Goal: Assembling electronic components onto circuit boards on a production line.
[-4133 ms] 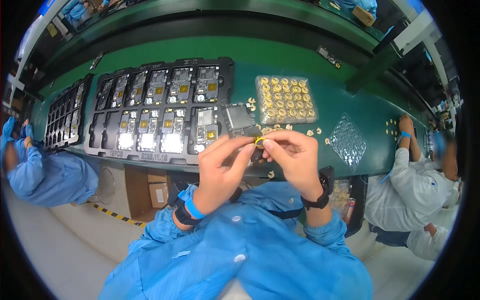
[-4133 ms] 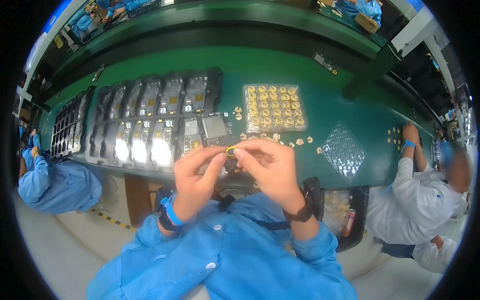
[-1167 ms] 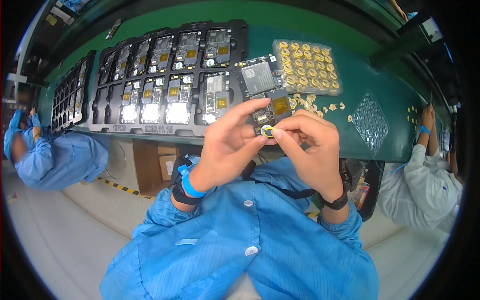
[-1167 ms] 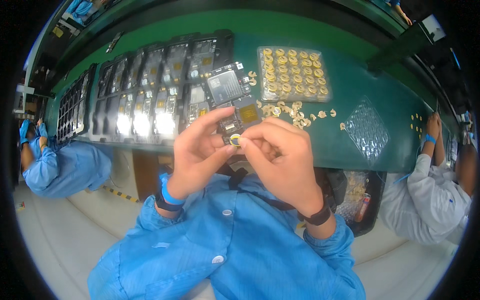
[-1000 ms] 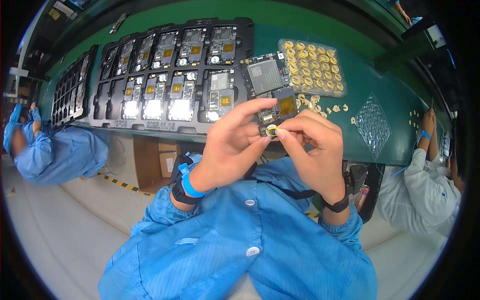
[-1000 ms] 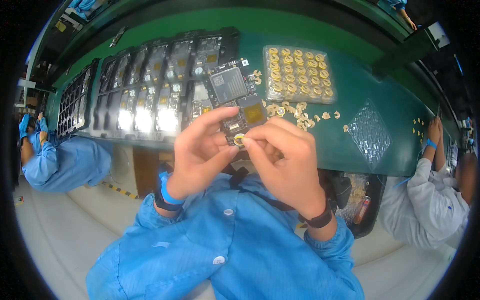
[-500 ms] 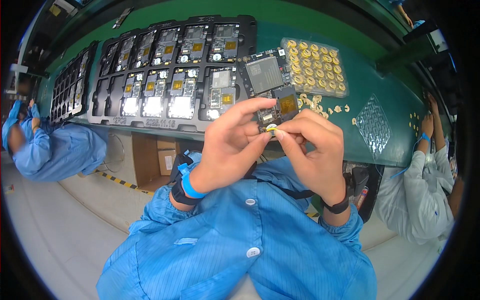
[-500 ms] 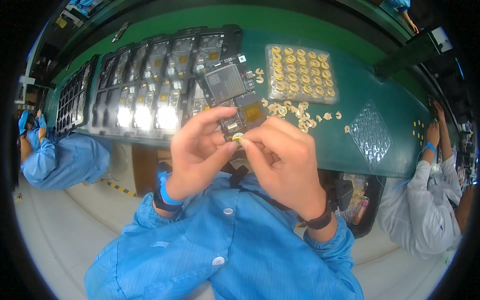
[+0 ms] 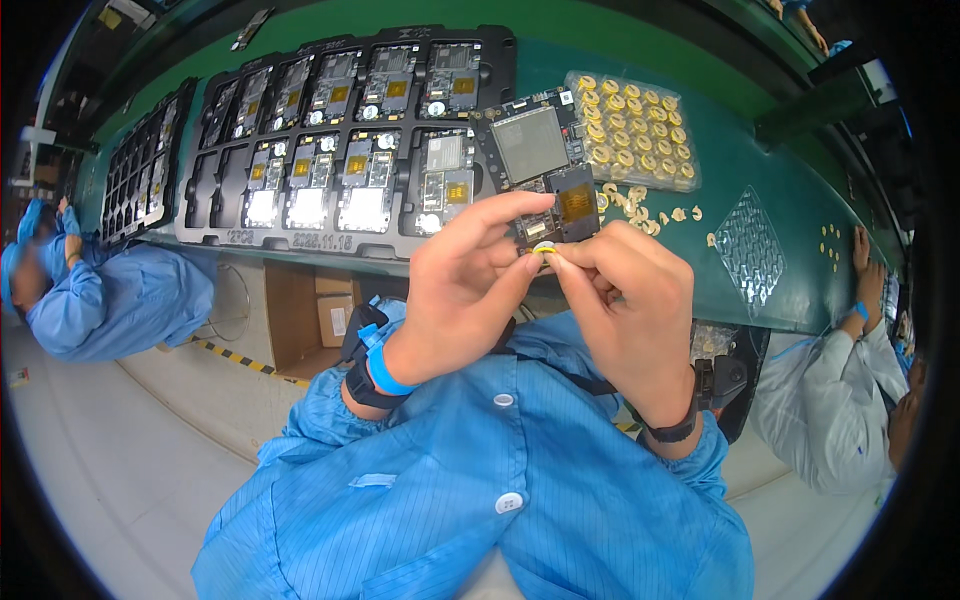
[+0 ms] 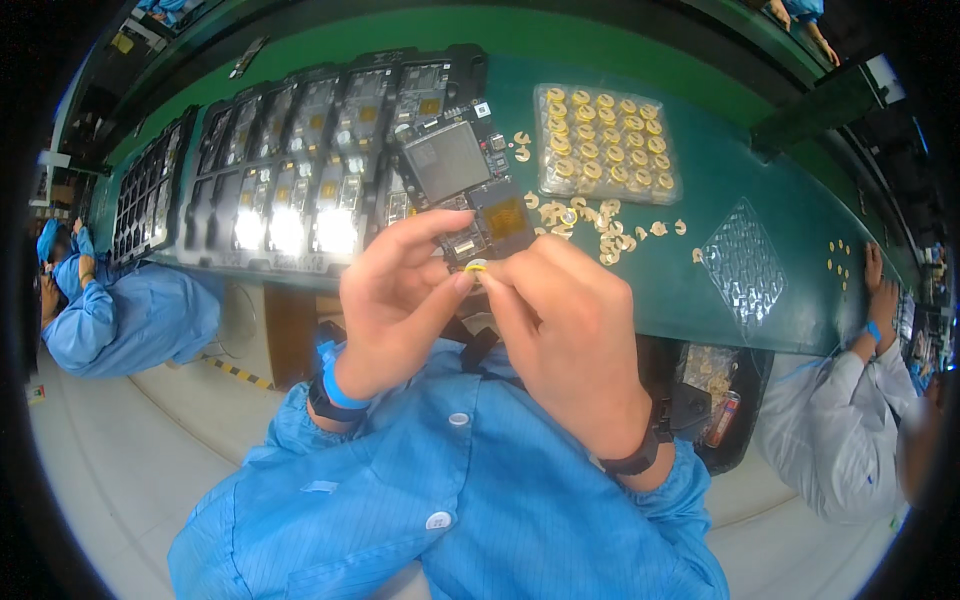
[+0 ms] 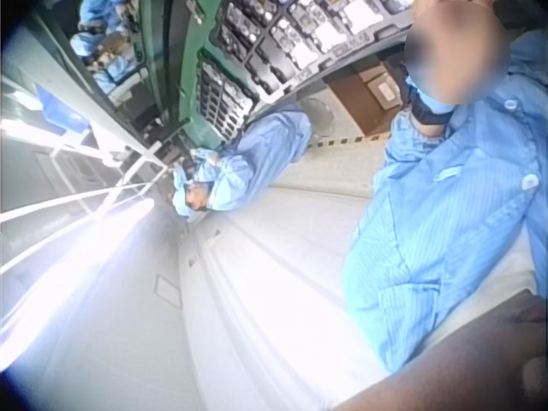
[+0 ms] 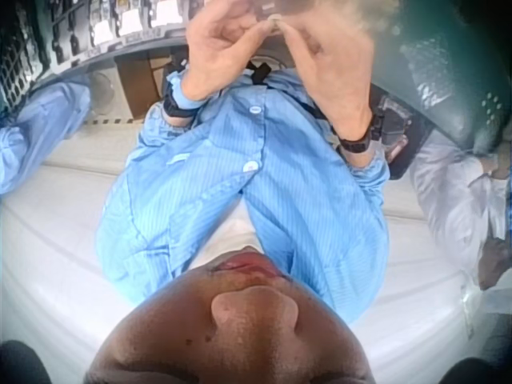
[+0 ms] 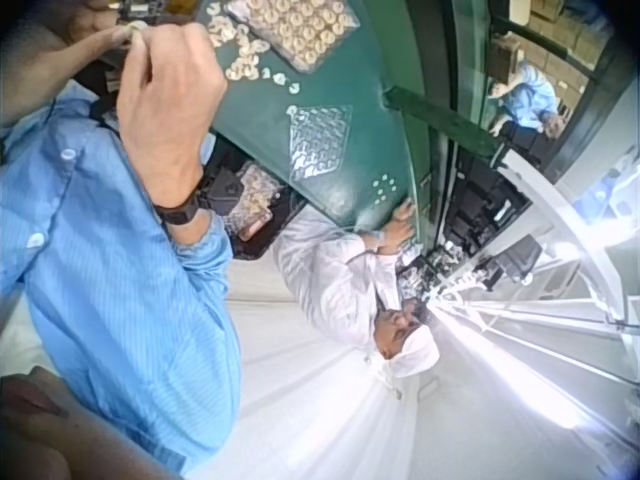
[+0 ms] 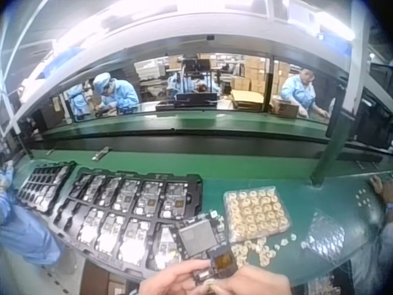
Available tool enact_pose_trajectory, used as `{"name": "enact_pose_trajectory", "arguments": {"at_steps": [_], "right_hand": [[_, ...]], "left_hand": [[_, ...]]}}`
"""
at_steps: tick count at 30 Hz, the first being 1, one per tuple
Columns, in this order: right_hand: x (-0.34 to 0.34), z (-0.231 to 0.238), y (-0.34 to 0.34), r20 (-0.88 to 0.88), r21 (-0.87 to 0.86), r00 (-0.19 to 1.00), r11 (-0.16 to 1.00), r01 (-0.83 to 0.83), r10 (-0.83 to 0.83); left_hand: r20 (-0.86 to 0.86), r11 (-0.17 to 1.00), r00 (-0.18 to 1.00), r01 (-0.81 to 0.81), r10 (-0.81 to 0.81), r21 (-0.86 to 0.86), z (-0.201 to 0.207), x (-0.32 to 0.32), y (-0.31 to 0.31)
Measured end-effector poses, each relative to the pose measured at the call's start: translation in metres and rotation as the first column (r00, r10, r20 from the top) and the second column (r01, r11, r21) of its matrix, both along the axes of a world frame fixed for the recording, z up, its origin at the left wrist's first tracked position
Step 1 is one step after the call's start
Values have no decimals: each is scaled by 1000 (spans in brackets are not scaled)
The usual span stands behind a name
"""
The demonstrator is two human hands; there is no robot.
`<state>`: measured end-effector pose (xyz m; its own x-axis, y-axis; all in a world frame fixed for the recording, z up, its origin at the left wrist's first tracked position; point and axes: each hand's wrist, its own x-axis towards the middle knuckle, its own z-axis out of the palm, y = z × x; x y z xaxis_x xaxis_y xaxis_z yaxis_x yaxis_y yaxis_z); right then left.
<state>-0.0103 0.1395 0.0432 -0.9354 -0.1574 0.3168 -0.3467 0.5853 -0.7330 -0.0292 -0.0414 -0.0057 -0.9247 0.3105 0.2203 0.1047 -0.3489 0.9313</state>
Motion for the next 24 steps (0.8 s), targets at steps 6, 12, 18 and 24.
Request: {"name": "enact_pose_trajectory", "arguments": {"at_steps": [6,12,18,24], "right_hand": [[2,1,-5,101,-35,992,996,84,-80],[0,0,-5,102,-113,993,992,64,-52],[1,-5,1,-1,-43,999,998,-43,43],[-2,-4,1,-21,-76,997,995,-71,70]], "left_hand": [[-17,999,1000,1,-1,-42,2,0,-2],[-9,1000,1000,22,-22,11,5,-3,-4],[90,999,996,9,-14,53,10,-3,-6],[146,996,989,-46,35,73,13,-2,-5]]}}
